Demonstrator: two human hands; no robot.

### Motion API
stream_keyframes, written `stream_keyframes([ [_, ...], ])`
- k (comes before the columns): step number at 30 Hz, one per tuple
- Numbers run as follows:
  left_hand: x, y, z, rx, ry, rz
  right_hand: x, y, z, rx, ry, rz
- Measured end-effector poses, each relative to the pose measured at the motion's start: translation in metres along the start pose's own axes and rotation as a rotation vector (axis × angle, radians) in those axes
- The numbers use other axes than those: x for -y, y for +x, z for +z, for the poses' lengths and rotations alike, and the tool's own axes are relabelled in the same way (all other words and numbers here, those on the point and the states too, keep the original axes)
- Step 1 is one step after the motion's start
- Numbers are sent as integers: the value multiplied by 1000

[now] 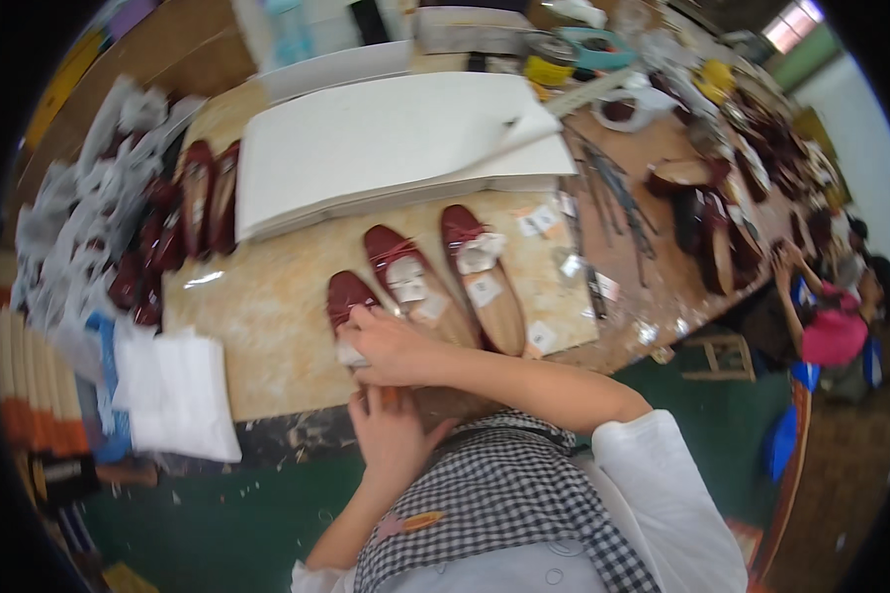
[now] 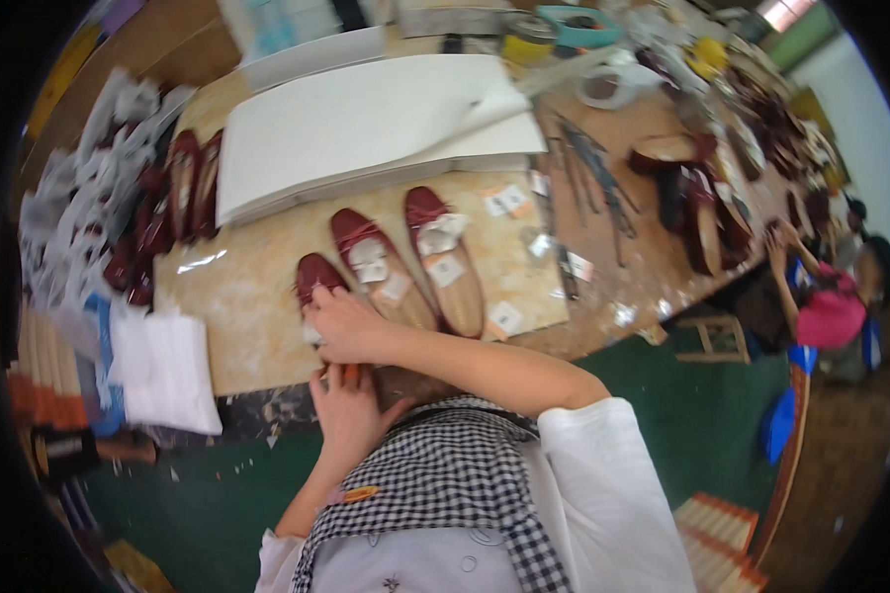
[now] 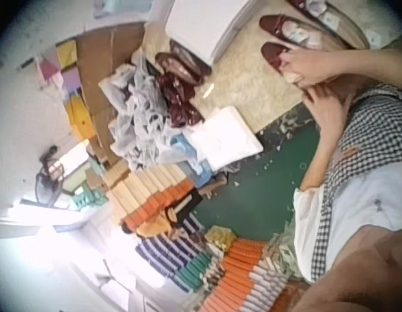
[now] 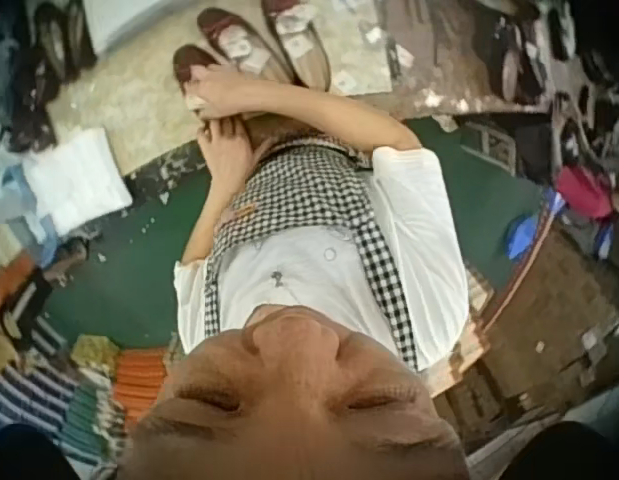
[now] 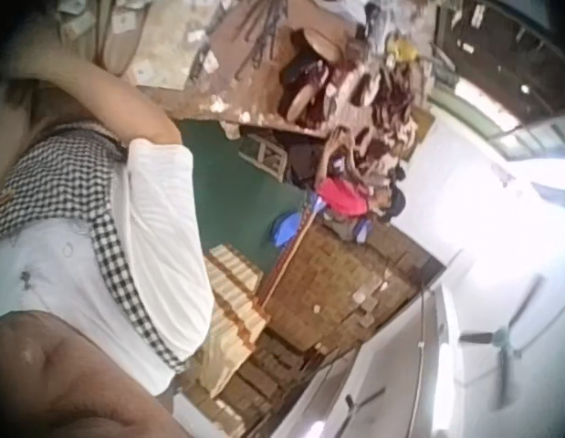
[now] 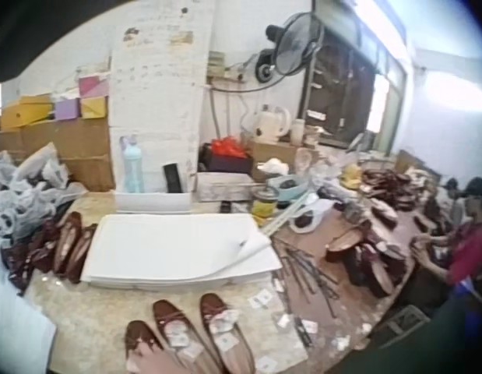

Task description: The person cleans maroon patent leather shoes using a white cloth. They wipe the exterior surfaces and the soles of the shoes, then place them on a table. The person also handles white tissue paper and shoe stuffing during the process.

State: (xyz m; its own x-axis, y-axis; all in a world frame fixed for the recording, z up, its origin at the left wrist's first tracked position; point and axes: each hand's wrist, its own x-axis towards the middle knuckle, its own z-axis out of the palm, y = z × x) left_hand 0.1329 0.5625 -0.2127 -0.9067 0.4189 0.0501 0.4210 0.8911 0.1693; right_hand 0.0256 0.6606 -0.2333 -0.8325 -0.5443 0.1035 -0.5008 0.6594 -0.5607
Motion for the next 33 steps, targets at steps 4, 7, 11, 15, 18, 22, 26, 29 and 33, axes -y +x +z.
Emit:
stream_keyframes([
  [4,-2,-1,2,3,68,45,-15,3,-3,-253,-47,85],
  [7,-7,1,-2,70,94,42,-21,32,12,-237,-203,205],
  [11,9,6,-34,-51,-142,47,-31,27,2,-192,-95,212],
  [15,62,3,2,-239,-1185,-419,8,-4,-74,-359,351,169],
  [18,36,26,20,-60,-1566,-347,-24,-42,-112,-323,513,12],
  [22,36,41,16,152,-2062,-464,-160,-129,-183,-607,-124,700],
  [26,7,79,4,100,-2109,-326,-284,-239,-159,-624,-547,1105],
  [29,0,93,2,41,-2228,-306,-294,-240,-159,-636,-547,1031],
  [33,11,96,3,23,-2390,-260,-218,-183,-178,-769,-280,797],
])
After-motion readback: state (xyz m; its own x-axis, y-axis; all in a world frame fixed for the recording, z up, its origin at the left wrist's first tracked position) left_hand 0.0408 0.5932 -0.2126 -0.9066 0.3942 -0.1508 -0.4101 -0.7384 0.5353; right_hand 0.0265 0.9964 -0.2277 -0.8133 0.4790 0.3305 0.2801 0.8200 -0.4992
